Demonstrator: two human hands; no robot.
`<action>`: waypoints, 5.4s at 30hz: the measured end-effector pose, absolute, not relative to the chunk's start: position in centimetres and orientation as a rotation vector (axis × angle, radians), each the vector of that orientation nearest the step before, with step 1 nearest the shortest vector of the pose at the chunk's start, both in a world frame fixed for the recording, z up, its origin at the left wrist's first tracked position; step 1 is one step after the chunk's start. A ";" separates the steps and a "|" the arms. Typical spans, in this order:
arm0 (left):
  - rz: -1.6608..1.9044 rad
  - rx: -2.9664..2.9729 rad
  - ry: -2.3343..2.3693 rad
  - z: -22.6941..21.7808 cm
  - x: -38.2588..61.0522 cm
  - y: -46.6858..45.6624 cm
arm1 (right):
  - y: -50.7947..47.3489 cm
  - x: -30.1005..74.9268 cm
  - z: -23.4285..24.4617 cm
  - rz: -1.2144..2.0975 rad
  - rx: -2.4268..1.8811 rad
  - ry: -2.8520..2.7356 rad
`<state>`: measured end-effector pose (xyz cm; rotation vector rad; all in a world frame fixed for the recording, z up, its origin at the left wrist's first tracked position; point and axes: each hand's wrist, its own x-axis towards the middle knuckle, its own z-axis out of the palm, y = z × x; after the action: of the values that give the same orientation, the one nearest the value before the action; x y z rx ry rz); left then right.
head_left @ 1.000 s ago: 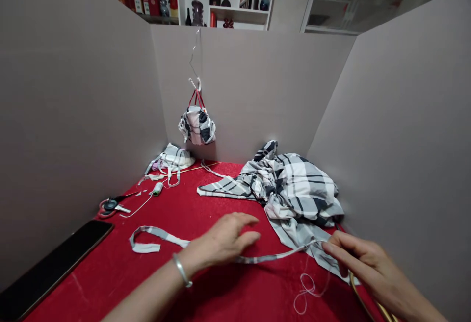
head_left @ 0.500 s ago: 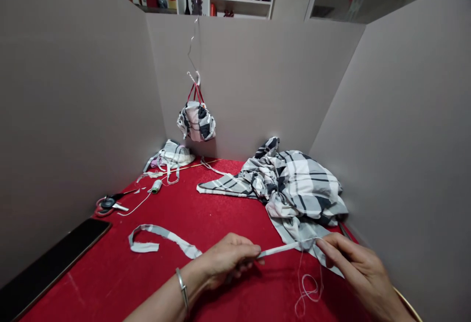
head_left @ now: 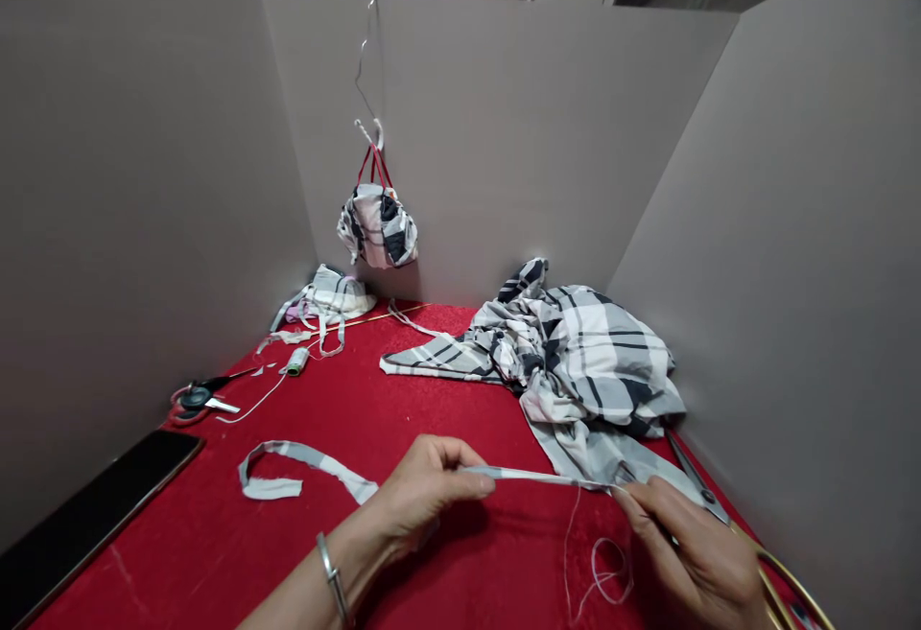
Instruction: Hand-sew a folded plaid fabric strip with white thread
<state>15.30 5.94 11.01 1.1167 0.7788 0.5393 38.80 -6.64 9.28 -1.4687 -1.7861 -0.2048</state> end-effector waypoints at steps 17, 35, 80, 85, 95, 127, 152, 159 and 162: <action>0.523 1.206 0.853 11.4 15.6 6.1 | -6.5 38.5 9.0 -0.188 -1.448 -1.816; 0.641 1.748 0.812 11.0 15.2 5.8 | -6.8 39.0 8.8 -0.082 -1.504 -1.775; 0.438 2.310 0.507 13.6 15.1 6.1 | -7.1 38.7 9.4 -0.016 -1.403 -1.713; 0.338 2.393 0.343 14.2 15.0 6.4 | -7.3 38.6 9.4 0.067 -1.449 -1.603; 0.385 2.202 0.536 14.0 14.2 6.3 | -7.2 38.2 9.3 0.110 -1.481 -1.574; 0.134 2.307 0.598 13.2 15.5 8.1 | -7.1 36.4 10.8 -0.084 -1.280 -1.836; 0.503 1.488 0.768 11.5 14.7 6.9 | -5.6 35.1 8.1 -0.332 -1.283 -1.978; 0.385 1.602 0.849 9.6 14.6 8.0 | -4.4 34.2 6.3 -0.108 -1.321 -1.964; 0.435 1.583 0.891 9.1 14.5 8.2 | -4.6 34.3 6.7 0.101 -1.468 -1.846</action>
<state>14.50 8.20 9.06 1.5834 0.8915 0.4346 34.32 -4.59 6.69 -1.4681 -1.8456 0.1010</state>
